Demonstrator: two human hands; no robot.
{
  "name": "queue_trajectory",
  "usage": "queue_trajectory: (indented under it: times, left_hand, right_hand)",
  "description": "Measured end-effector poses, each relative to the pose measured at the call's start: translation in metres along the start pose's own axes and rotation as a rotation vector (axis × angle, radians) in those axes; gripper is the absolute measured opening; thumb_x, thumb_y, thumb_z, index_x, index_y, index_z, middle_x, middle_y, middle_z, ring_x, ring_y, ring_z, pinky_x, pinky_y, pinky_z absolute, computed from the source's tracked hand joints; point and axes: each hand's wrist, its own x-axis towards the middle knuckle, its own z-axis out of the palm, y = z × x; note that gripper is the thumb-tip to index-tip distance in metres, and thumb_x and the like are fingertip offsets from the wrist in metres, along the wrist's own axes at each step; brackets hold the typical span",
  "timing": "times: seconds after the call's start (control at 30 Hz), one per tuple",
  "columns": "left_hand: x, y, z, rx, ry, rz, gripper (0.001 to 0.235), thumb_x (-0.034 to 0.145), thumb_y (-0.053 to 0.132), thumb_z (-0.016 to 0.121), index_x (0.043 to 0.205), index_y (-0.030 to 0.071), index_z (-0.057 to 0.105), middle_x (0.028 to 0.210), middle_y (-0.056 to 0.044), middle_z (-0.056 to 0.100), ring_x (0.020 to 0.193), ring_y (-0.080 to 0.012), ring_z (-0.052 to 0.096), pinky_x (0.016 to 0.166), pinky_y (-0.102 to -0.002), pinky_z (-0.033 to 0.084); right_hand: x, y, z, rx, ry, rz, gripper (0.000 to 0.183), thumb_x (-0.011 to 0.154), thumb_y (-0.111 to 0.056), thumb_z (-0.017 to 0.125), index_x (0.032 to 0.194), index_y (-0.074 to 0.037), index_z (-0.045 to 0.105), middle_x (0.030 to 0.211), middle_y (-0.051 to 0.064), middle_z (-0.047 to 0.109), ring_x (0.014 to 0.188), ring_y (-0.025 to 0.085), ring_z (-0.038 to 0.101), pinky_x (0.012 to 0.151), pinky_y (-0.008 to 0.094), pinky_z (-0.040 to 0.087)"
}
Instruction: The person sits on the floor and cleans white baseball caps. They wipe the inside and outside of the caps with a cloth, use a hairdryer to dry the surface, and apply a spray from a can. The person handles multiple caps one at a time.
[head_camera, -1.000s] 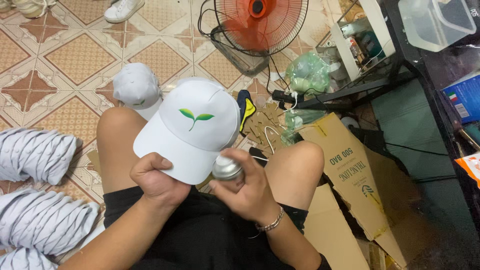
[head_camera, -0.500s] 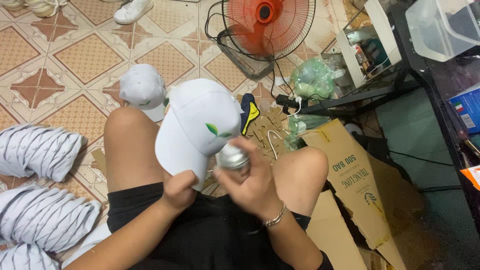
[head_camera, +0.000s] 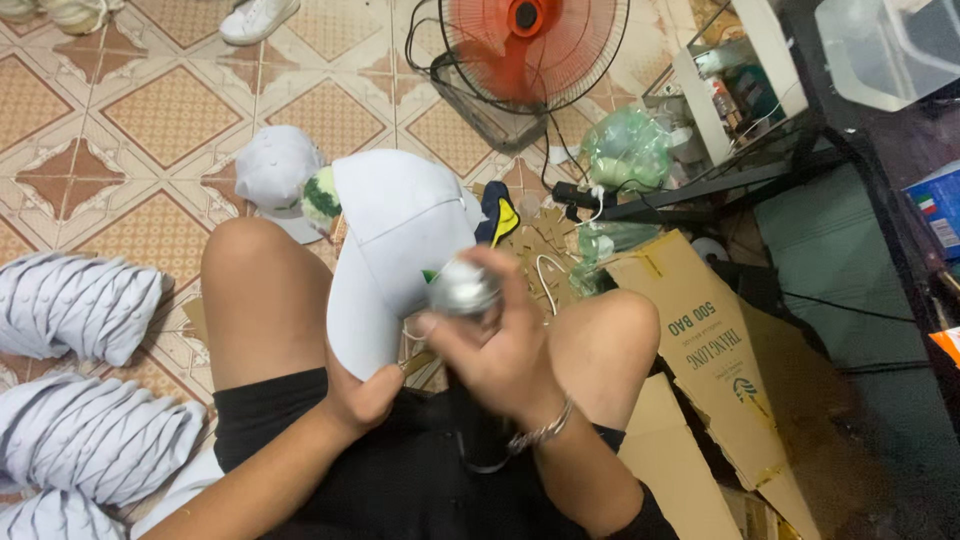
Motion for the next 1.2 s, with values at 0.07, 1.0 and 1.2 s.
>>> queue_trajectory:
  times: [0.07,1.0,1.2]
  left_hand:
    - [-0.003,-0.004,-0.002,-0.018,0.034,-0.007,0.053,0.068,0.000,0.048,0.120,-0.007,0.047,0.104,-0.009,0.053,0.091,-0.0196,0.053,0.082,-0.033,0.049]
    - [0.073,-0.190,-0.061,-0.650,0.565,-0.759,0.041,0.063,0.004,0.053,0.102,-0.003,0.060,0.099,-0.009,0.058,0.095,-0.0293,0.058,0.088,-0.038,0.051]
    - [0.059,-0.182,-0.052,-0.467,0.513,-0.862,0.057,0.062,0.005,0.049,0.117,0.000,0.059,0.105,-0.007,0.059,0.100,-0.0255,0.057,0.092,-0.034,0.048]
  right_hand:
    - [0.014,0.011,-0.009,0.092,0.127,0.067,0.063,0.086,-0.020,0.083,0.136,-0.010,0.046,0.106,0.004,0.068,0.093,0.013,0.070,0.080,0.027,0.061]
    - [-0.076,0.435,0.061,-0.301,0.733,0.863,0.087,0.064,-0.024,0.093,0.132,0.000,0.045,0.111,0.018,0.070,0.098,0.029,0.070,0.091,0.040,0.055]
    - [-0.107,0.474,0.081,-0.298,0.645,1.173,0.084,0.064,-0.032,0.095,0.126,-0.002,0.047,0.112,0.019,0.070,0.100,0.031,0.071,0.091,0.042,0.055]
